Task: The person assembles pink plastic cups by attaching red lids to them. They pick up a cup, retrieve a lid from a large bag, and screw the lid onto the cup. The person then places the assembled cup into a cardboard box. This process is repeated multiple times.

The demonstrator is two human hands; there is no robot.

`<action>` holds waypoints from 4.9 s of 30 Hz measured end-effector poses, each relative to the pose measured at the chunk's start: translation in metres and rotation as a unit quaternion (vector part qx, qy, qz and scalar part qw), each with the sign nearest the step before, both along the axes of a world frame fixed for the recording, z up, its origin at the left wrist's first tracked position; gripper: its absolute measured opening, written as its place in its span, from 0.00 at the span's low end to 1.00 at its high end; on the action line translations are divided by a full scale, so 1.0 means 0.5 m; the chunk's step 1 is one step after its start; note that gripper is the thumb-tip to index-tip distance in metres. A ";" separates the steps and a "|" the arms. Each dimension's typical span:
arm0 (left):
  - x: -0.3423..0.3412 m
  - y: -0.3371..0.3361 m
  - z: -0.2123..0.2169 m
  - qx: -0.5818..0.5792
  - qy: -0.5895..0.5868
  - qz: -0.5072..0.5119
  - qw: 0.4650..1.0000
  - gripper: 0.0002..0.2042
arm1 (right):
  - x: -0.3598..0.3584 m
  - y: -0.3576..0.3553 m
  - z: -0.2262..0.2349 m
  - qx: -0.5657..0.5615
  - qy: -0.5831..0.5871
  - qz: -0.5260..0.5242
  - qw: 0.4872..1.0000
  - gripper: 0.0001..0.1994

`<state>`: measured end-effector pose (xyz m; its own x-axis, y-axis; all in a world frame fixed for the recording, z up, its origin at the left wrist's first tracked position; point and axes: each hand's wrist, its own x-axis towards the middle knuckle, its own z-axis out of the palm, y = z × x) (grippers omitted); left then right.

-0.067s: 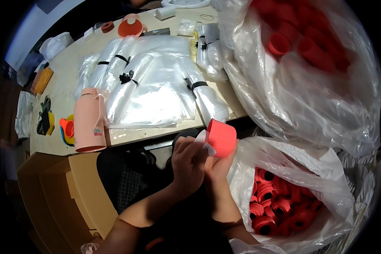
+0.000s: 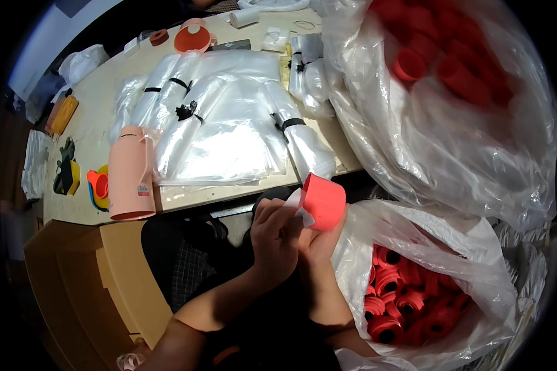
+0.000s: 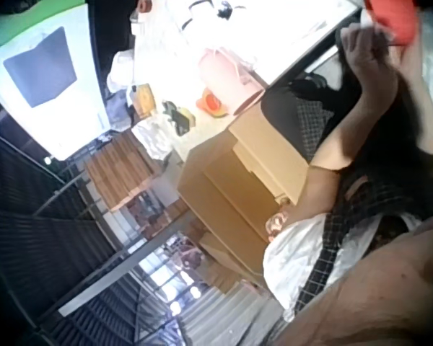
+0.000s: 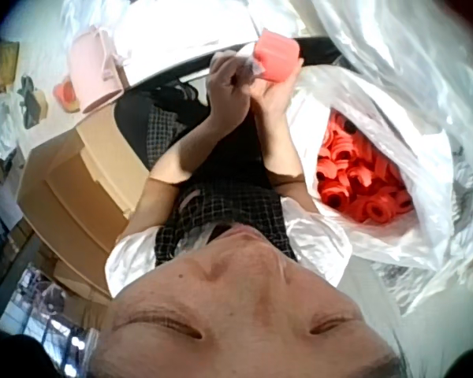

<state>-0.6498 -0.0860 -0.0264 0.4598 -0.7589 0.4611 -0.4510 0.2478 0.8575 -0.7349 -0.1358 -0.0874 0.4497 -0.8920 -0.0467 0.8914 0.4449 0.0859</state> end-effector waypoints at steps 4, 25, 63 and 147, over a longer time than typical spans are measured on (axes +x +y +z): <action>0.002 0.005 0.009 0.008 0.048 -0.010 0.999 0.04 | 0.008 0.013 0.039 0.018 0.018 0.007 1.000 0.32; 0.003 0.002 0.033 0.106 0.264 -0.038 0.958 0.05 | -0.026 0.019 0.021 -0.067 0.203 0.031 0.976 0.39; 0.095 -0.031 -0.026 0.046 0.388 0.024 0.920 0.00 | 0.013 0.011 -0.016 0.112 -0.086 0.201 0.969 0.22; 0.292 0.329 0.061 -0.082 0.179 0.013 0.980 0.15 | -0.052 0.219 -0.014 -0.184 0.452 0.032 0.872 0.21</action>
<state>-0.5038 0.0784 0.0040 0.6322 -0.6746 0.3811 -0.1364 0.3873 0.9118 -0.7609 -0.0264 -0.0942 0.4276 -0.8954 -0.1245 0.4934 0.3466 -0.7978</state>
